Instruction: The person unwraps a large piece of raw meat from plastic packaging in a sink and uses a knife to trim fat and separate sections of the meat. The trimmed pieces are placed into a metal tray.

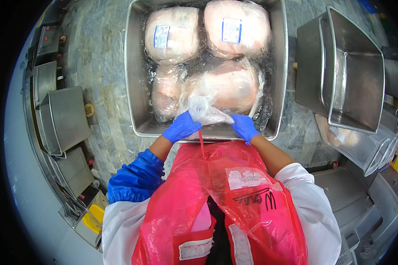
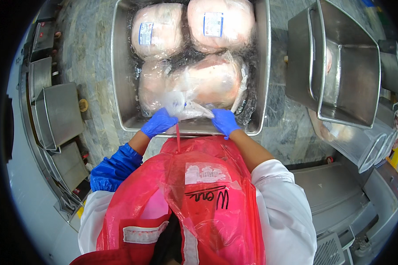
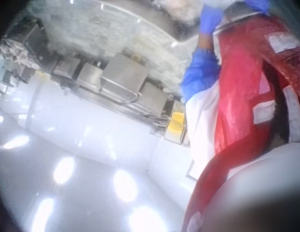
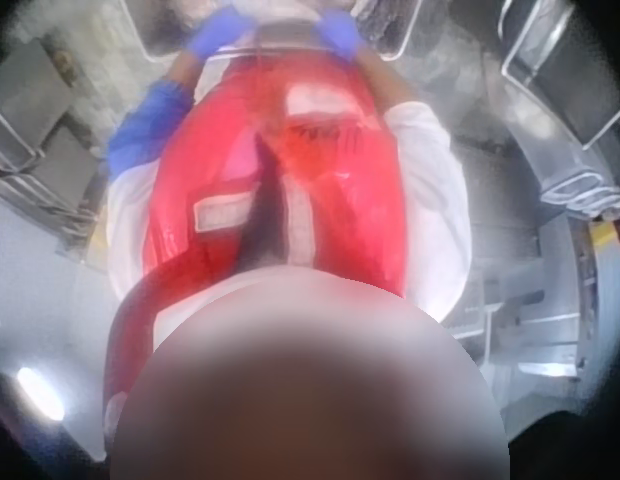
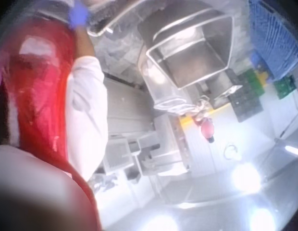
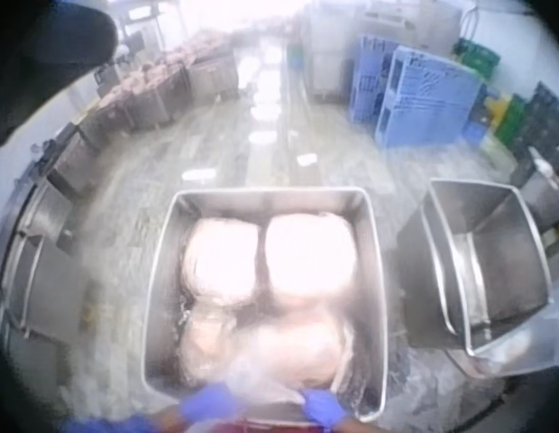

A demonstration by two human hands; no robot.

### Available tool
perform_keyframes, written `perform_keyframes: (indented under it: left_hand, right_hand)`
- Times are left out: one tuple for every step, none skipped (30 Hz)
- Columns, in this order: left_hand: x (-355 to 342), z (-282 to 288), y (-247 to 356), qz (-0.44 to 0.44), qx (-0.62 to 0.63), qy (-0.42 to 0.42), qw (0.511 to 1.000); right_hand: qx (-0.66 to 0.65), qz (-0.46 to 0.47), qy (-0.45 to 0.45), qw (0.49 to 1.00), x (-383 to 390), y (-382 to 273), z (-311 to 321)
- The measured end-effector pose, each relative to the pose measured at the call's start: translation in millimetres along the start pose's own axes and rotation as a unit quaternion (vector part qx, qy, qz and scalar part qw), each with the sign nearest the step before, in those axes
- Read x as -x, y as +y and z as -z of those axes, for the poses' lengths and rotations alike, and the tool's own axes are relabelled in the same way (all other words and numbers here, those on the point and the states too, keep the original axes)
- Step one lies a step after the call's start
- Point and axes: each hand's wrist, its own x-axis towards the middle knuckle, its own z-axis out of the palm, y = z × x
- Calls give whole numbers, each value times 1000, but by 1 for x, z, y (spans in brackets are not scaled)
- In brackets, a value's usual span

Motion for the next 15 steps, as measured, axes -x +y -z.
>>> perform_keyframes:
  left_hand:
    - [-7, -19, -25, -21, -7, 32, 999]
    - [-18, -45, -58, -37, -9, 50, 998]
    - [-31, -73, -94, -52, -13, 69, 996]
    - [-32, -74, -88, -87, -24, 58, 994]
    - [-34, -72, -76, -123, -35, 49, 991]
    - [-38, -71, -77, -112, -13, 35, 993]
    - [-40, -71, -83, -93, 12, 25, 995]
    - [-44, -70, -88, -77, 38, 16, 996]
    - [-59, -68, -85, -216, -61, 150, 963]
    - [-59, -60, -80, -241, -124, 187, 944]
    - [-55, -43, -66, -266, -187, 224, 919]
    - [-53, -39, -64, -261, -200, 224, 918]
    - [-49, -33, -63, -253, -212, 229, 916]
    - [-48, -35, -70, -214, -173, 199, 941]
    - [-46, -38, -77, -175, -132, 170, 961]
  right_hand:
    - [-28, 2, -11, 1000, -2, -12, 1]
    - [-54, 10, -23, 998, -6, -24, 0]
    - [-87, 31, -7, 996, -8, -35, -7]
    - [-122, 43, 13, 992, -7, -46, -16]
    - [-156, 55, 32, 986, -9, -53, -22]
    - [-214, 34, 22, 976, -12, -55, -23]
    - [-272, 17, 3, 962, -15, -68, -11]
    - [-327, -1, -14, 945, -18, -80, 2]
    - [-405, -42, -35, 913, -20, -91, 12]
    - [-448, -37, -11, 893, -21, -97, 21]
    - [-489, -30, 16, 872, -23, -103, 30]
    - [-528, -22, 43, 848, -26, -106, 34]
    - [-449, -21, -14, 893, -24, -97, 39]
    - [-362, -17, -61, 930, -26, -88, 49]
    - [-270, -11, -107, 957, -30, -79, 61]
